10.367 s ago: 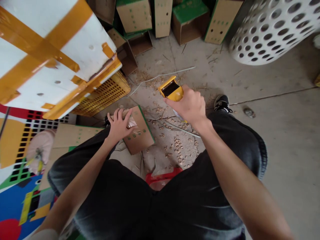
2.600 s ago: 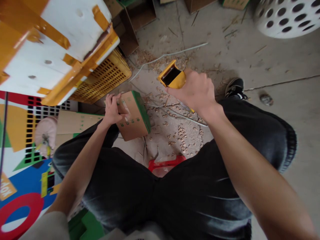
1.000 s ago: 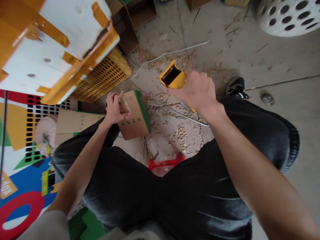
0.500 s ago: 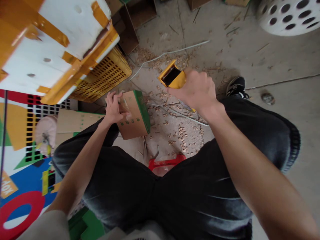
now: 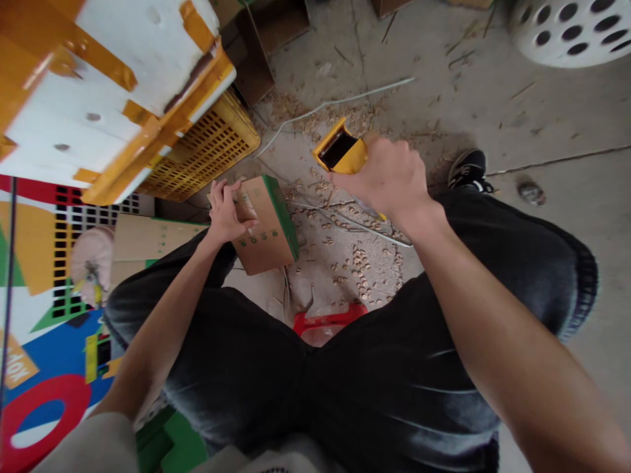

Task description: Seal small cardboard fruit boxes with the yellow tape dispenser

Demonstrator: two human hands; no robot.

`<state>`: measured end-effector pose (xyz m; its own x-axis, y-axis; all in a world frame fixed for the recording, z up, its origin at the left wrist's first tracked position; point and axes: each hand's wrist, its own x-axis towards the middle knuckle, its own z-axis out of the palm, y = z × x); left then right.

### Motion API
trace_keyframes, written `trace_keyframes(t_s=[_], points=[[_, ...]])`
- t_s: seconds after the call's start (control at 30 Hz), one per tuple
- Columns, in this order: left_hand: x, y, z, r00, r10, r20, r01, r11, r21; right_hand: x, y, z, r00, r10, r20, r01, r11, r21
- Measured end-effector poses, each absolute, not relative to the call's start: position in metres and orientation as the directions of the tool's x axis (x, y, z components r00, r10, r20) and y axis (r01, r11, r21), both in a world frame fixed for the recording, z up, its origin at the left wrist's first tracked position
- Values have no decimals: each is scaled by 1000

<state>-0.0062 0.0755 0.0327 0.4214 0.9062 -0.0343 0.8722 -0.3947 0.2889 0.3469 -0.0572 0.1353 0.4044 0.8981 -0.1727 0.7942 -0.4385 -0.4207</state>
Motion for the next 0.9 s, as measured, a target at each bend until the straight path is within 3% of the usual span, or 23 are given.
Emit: trace_keyframes(t_s=[0.43, 0.9], points=[[-4, 75, 41, 442, 896, -27, 869, -421, 258, 347, -57, 136, 410, 894, -181, 790, -447, -420], [-7, 81, 35, 447, 893, -52, 852, -408, 329, 349, -57, 131, 389, 907, -163, 797, -420, -435]])
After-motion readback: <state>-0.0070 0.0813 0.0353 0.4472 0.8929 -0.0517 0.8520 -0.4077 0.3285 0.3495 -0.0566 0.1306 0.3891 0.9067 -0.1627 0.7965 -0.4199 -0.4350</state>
